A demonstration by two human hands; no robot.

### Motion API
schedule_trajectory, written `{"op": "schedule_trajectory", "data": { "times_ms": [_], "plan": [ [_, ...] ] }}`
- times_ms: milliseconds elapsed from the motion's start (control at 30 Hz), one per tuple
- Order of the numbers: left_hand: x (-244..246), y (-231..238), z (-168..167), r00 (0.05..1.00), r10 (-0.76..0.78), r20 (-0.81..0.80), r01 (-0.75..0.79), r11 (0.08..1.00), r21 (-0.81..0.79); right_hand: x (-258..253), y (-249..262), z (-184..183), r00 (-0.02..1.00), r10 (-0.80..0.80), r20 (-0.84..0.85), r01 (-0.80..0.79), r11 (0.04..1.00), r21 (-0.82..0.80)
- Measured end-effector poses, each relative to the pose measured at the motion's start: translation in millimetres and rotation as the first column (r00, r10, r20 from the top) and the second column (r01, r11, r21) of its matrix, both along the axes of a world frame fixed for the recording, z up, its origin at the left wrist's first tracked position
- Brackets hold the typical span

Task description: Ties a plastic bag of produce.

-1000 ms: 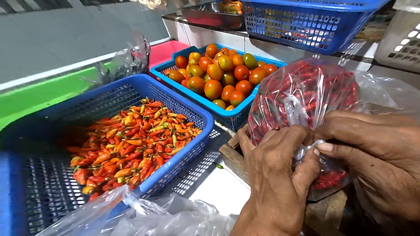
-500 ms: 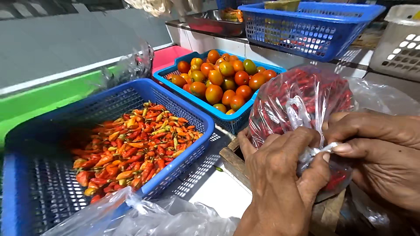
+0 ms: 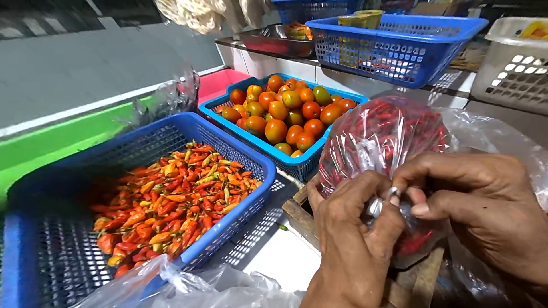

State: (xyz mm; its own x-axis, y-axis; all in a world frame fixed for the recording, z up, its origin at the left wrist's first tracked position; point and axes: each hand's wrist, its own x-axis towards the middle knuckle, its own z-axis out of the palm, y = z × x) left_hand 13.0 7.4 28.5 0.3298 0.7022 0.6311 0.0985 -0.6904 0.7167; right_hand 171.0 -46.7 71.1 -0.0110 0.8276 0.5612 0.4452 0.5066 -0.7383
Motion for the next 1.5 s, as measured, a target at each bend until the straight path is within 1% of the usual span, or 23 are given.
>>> {"op": "schedule_trajectory", "data": {
  "times_ms": [100, 167, 300, 400, 533, 633, 733, 833, 1100, 1267, 1300, 1367, 1433, 1500],
  "plan": [
    [-1.6, 2.6, -0.5, 0.998, -0.044, 0.051, 0.047, 0.998, -0.049, -1.9, -0.1, -0.5, 0.995, -0.056, 0.079, 0.053, 0.998, 0.046],
    [-2.7, 2.9, -0.7, 0.996, -0.065, 0.067, 0.071, 0.994, -0.085, -4.0, -0.3, -0.3, 0.980, -0.104, 0.170, 0.089, 0.992, 0.092],
    [-4.4, 3.2, 1.0, 0.987, -0.120, 0.103, 0.135, 0.980, -0.150, -6.4, -0.5, 0.5, 0.926, -0.144, 0.348, 0.089, 0.981, 0.171],
    [-5.8, 5.1, 2.0, 0.960, -0.217, 0.180, 0.249, 0.951, -0.184, -7.6, -0.4, -0.4, 0.895, -0.168, 0.412, 0.088, 0.974, 0.207],
    [-8.0, 6.6, 3.1, 0.961, -0.233, 0.146, 0.257, 0.950, -0.179, -6.6, -0.5, -1.8, 0.839, -0.212, 0.501, 0.084, 0.960, 0.265],
    [-9.0, 7.0, 4.3, 0.969, -0.224, 0.104, 0.239, 0.957, -0.166, -5.6, -1.4, -2.3, 0.825, -0.225, 0.519, 0.089, 0.958, 0.274],
    [-5.7, 3.9, 2.0, 0.994, -0.108, 0.026, 0.110, 0.990, -0.092, -3.8, -1.9, -2.5, 0.856, -0.185, 0.483, 0.072, 0.967, 0.244],
    [-2.9, 1.2, 1.1, 0.999, -0.047, -0.001, 0.047, 0.997, -0.063, -2.2, -0.7, -1.6, 0.897, -0.130, 0.422, 0.042, 0.977, 0.211],
    [-2.8, 0.1, 0.8, 0.998, -0.055, 0.023, 0.057, 0.990, -0.125, -0.1, 0.8, -1.9, 0.927, -0.116, 0.356, 0.050, 0.981, 0.188],
    [-3.5, 1.5, 1.1, 0.996, -0.074, 0.039, 0.079, 0.986, -0.144, 5.2, 2.7, -1.2, 0.976, -0.077, 0.206, 0.053, 0.991, 0.119],
    [-3.7, 1.4, 1.2, 0.996, -0.082, 0.043, 0.088, 0.985, -0.150, 4.6, 3.0, -0.9, 0.974, -0.082, 0.210, 0.057, 0.991, 0.119],
    [-3.0, 1.1, 1.2, 0.996, -0.072, 0.047, 0.078, 0.985, -0.155, 0.4, 1.4, 0.1, 0.940, -0.134, 0.314, 0.096, 0.986, 0.134],
    [-2.8, 0.8, 1.4, 0.996, -0.070, 0.051, 0.077, 0.983, -0.165, -5.3, -1.8, 0.2, 0.861, -0.196, 0.469, 0.133, 0.977, 0.165],
    [-3.1, 0.7, 1.1, 0.997, -0.070, 0.037, 0.075, 0.987, -0.145, -11.9, -4.2, -0.6, 0.789, -0.265, 0.554, 0.175, 0.962, 0.210]
  ]
}}
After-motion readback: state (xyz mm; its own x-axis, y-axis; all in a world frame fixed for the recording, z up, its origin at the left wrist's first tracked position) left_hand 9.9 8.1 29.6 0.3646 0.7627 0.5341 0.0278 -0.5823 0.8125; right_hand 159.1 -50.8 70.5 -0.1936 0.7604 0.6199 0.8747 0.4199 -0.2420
